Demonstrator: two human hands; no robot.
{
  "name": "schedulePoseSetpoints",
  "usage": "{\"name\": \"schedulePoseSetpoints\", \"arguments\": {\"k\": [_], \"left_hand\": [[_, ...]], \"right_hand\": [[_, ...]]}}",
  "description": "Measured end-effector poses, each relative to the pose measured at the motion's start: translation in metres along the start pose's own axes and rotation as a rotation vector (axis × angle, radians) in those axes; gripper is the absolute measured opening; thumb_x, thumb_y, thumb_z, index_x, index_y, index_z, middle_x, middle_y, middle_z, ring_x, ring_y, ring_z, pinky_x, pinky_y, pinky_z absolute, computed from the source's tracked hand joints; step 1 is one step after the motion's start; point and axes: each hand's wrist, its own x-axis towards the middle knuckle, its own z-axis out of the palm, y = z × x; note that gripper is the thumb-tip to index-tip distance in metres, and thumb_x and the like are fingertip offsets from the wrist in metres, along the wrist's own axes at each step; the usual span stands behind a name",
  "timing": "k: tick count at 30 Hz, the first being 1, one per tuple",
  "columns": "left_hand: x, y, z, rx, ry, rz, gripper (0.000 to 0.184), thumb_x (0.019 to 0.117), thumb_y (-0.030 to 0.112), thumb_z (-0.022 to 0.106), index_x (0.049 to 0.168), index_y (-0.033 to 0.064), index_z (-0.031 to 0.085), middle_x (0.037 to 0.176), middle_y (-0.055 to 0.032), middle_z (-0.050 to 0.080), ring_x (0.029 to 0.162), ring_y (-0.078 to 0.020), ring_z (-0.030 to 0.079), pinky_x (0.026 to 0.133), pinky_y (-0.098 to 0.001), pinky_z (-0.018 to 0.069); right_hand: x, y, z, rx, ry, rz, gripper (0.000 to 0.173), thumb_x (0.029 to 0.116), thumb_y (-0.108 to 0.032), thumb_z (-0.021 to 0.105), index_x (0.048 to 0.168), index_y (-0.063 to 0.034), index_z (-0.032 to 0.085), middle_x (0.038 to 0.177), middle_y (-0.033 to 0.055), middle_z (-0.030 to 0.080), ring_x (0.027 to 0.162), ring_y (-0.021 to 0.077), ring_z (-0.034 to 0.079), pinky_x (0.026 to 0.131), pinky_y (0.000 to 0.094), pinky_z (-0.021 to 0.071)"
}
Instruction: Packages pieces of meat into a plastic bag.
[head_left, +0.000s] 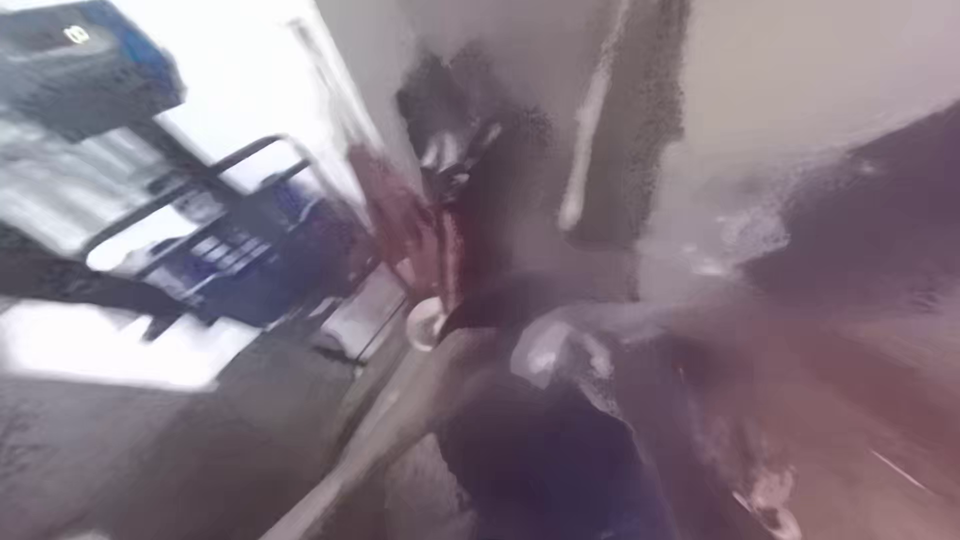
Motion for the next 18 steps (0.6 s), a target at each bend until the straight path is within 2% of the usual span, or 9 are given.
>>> {"name": "schedulePoseSetpoints", "arguments": {"k": [1,3,5,8,10,12,14,16,18], "left_hand": [[-0.033,-0.009,-0.010,-0.050,0.073,-0.054,0.055,0.0961,0.034,0.071,0.140,0.0049,0.057,0.134,-0.0079,0.065,0.122,-0.0137,0.062,0.105,-0.0333,0.0522],[-0.098,-0.011,-0.029,-0.121,0.183,-0.246,0.067,0.0942,0.046,0.070,0.146,0.0078,0.053,0.136,-0.0035,0.064,0.120,-0.0120,0.063,0.100,-0.0309,0.0533],[-0.156,-0.008,-0.041,-0.210,0.265,-0.418,0.074,0.0906,0.042,0.075,0.151,0.0104,0.047,0.140,-0.0019,0.061,0.121,-0.0095,0.061,0.101,-0.0284,0.0520],[-0.231,0.005,-0.041,-0.347,0.374,-0.600,0.074,0.0940,0.031,0.074,0.155,0.0077,0.040,0.144,-0.0070,0.056,0.123,-0.0049,0.058,0.105,-0.0229,0.0488],[-0.275,0.002,-0.037,-0.393,0.544,-0.671,0.049,0.1001,0.026,0.066,0.142,0.0056,0.052,0.127,-0.0059,0.065,0.110,-0.0041,0.063,0.098,-0.0233,0.0526],[-0.321,-0.005,-0.033,-0.406,0.789,-0.756,0.026,0.1039,0.020,0.059,0.123,0.0037,0.066,0.108,-0.0026,0.071,0.096,-0.0038,0.067,0.090,-0.0239,0.0552],[-0.367,-0.007,-0.038,-0.386,0.984,-0.889,0.021,0.1037,0.021,0.059,0.110,0.0058,0.071,0.096,0.0005,0.073,0.087,-0.0034,0.068,0.084,-0.0248,0.0569],[-0.418,-0.005,-0.043,-0.364,1.091,-0.948,0.022,0.1036,0.024,0.059,0.108,0.0070,0.072,0.094,0.0004,0.074,0.086,-0.0053,0.069,0.083,-0.0273,0.0579],[-0.469,-0.002,-0.048,-0.334,1.135,-0.948,0.021,0.1037,0.023,0.059,0.108,0.0077,0.072,0.094,0.0007,0.073,0.085,-0.0051,0.068,0.082,-0.0267,0.0568]], "right_hand": [[0.002,0.013,0.035,0.118,-0.094,0.027,0.023,0.0988,-0.013,0.061,0.113,0.0035,0.068,0.097,0.0027,0.073,0.085,-0.0010,0.067,0.079,0.0182,0.0578],[0.004,0.022,0.103,0.273,-0.308,0.109,0.025,0.1022,-0.017,0.058,0.116,0.0003,0.068,0.103,0.0024,0.072,0.091,0.0029,0.068,0.084,0.0231,0.0588],[0.001,0.006,0.164,0.305,-0.484,0.208,0.025,0.1031,-0.019,0.057,0.117,-0.0012,0.068,0.104,0.0052,0.072,0.091,0.0090,0.069,0.084,0.0289,0.0601],[-0.014,-0.029,0.238,-0.020,-0.696,0.073,0.029,0.1029,-0.028,0.056,0.119,-0.0077,0.071,0.099,0.0064,0.074,0.086,0.0140,0.071,0.080,0.0371,0.0606],[-0.024,-0.045,0.281,-0.142,-0.849,-0.061,0.034,0.1043,-0.035,0.054,0.122,-0.0127,0.072,0.098,0.0074,0.076,0.085,0.0206,0.073,0.079,0.0475,0.0601],[-0.036,-0.063,0.316,-0.083,-1.022,-0.122,0.039,0.1038,-0.039,0.056,0.129,-0.0133,0.068,0.105,0.0068,0.075,0.091,0.0195,0.072,0.083,0.0465,0.0597],[-0.048,-0.075,0.349,-0.039,-1.177,-0.209,0.054,0.0964,-0.042,0.067,0.140,-0.0118,0.059,0.119,0.0079,0.070,0.104,0.0179,0.069,0.092,0.0419,0.0578],[-0.068,-0.076,0.383,-0.149,-1.372,-0.317,0.074,0.0906,-0.045,0.074,0.149,-0.0059,0.050,0.139,0.0165,0.061,0.125,0.0274,0.061,0.108,0.0475,0.0492],[-0.093,-0.060,0.423,-0.385,-1.565,-0.369,0.059,0.0952,-0.042,0.069,0.143,-0.0104,0.059,0.137,0.0144,0.064,0.124,0.0311,0.063,0.106,0.0557,0.0484]]}}
